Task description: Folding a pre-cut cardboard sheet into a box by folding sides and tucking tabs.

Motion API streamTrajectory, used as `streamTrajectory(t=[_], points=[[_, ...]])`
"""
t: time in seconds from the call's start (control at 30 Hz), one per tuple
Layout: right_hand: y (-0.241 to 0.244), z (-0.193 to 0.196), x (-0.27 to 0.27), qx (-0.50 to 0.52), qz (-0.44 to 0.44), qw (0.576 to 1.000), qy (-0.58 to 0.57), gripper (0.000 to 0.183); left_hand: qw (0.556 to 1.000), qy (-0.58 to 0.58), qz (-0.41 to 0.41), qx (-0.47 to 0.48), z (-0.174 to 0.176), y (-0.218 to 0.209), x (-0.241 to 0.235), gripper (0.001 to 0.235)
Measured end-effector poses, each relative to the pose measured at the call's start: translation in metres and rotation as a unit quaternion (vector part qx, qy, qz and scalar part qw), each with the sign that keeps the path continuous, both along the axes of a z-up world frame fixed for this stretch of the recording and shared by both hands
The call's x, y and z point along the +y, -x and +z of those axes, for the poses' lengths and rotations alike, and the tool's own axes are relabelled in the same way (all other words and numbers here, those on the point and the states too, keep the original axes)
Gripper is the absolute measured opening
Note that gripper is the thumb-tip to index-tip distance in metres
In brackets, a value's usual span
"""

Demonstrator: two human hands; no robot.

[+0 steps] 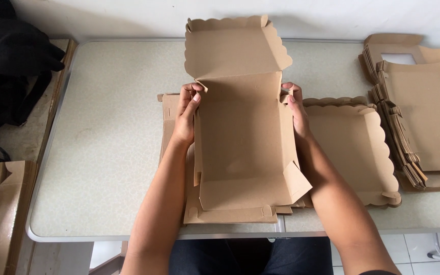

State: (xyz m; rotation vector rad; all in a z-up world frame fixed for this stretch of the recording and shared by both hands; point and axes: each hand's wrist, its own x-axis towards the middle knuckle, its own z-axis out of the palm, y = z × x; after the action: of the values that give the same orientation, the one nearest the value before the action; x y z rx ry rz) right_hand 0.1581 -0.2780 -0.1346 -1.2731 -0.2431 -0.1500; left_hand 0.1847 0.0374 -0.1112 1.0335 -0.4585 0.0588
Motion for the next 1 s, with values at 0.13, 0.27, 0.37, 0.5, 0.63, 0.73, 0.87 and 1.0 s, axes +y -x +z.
streamTrajectory(t=[0.13,0.27,0.37,0.5,0.63,0.73,0.87,1.0], points=[[0.011,0.022,0.024,0.014,-0.016,1.000,0.000,0.034,0.998,-0.021,0.043,-0.028,-0.002,-0.001,0.000,0.007],[0.011,0.015,0.025,0.001,-0.033,0.999,0.019,0.029,0.997,-0.032,0.075,0.000,-0.010,-0.002,0.007,0.015],[0.014,0.023,0.029,-0.019,-0.029,0.999,0.012,0.031,0.997,-0.042,0.067,0.005,0.001,0.006,0.004,0.019],[0.022,0.028,0.038,-0.031,-0.015,0.999,0.017,0.032,0.988,-0.067,0.089,0.107,-0.069,-0.020,0.013,0.020],[0.017,0.011,0.028,-0.015,-0.019,0.999,0.048,0.027,0.976,-0.079,0.107,0.170,-0.064,-0.017,0.014,0.018],[0.010,-0.002,0.025,-0.030,-0.033,0.997,0.067,0.028,0.968,-0.114,0.131,0.180,-0.009,0.006,0.014,0.020],[0.018,0.002,0.031,-0.085,-0.065,0.984,0.145,0.025,0.898,-0.262,0.354,-0.001,0.039,0.029,0.018,0.067],[0.040,0.045,0.056,-0.113,-0.072,0.973,0.186,0.026,0.773,-0.360,0.467,-0.233,0.086,0.049,0.009,0.017]])
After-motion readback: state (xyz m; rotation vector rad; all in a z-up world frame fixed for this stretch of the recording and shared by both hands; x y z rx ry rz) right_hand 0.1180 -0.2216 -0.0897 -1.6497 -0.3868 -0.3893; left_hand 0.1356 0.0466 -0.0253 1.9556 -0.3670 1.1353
